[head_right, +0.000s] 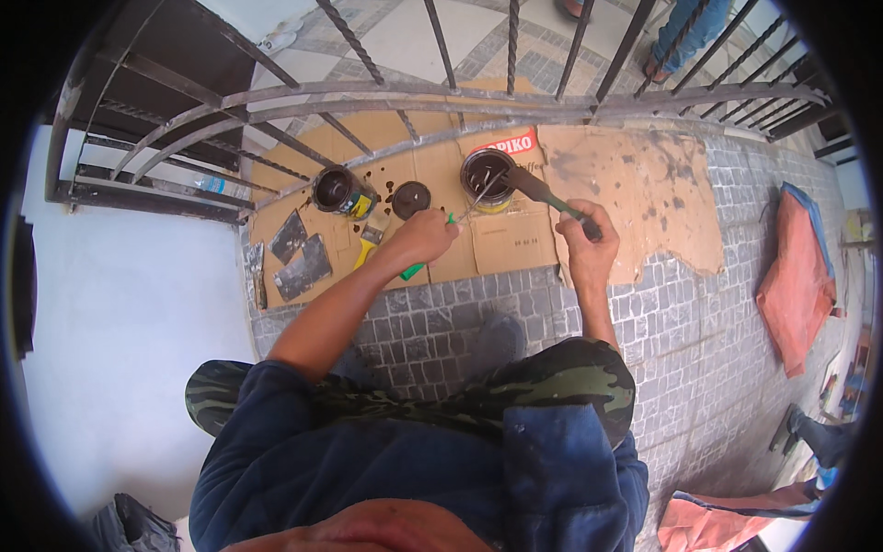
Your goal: The person sits on the floor and uses a green-handled tool to stir dark paint in a yellow can. They then transfer some of the paint into a smaller container using the same tool.
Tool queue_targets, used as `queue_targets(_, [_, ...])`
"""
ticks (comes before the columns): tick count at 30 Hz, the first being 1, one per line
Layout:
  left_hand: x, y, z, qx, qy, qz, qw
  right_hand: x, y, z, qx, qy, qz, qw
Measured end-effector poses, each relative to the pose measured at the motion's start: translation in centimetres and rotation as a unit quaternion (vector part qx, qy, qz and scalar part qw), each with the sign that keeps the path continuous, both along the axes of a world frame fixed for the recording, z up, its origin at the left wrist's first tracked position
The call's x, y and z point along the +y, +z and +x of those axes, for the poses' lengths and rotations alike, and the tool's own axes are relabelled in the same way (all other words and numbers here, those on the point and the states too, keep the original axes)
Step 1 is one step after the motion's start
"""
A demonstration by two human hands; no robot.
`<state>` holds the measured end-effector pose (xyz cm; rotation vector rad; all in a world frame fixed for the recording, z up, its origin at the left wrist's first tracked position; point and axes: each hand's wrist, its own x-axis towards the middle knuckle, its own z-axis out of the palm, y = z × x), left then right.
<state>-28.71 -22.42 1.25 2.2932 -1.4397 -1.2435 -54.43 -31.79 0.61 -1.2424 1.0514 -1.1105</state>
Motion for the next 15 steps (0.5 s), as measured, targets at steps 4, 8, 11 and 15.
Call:
queue_targets(4, [0.4, -0.5, -0.8, -0.097, 0.010, -0.087, 0.991, 0.0, 0.1, -0.1, 0.021, 0.007, -0.008, 1.000])
queue_targets(8, [0.2, -0.6, -0.6, -0.060, 0.013, -0.032, 0.998, 0.0, 0.1, -0.1, 0.035, 0.013, -0.011, 0.999])
queue_targets(11, [-0.3, -0.1, 0.3, -0.022, 0.010, -0.011, 1.000, -0.1, 0.1, 0.1, 0.035, 0.014, -0.021, 0.999])
queue_targets(15, [0.2, 0.5, 0.7, 0.011, 0.028, 0.014, 0.999, -0.4, 0.1, 0.9, 0.061, 0.020, -0.047, 0.997])
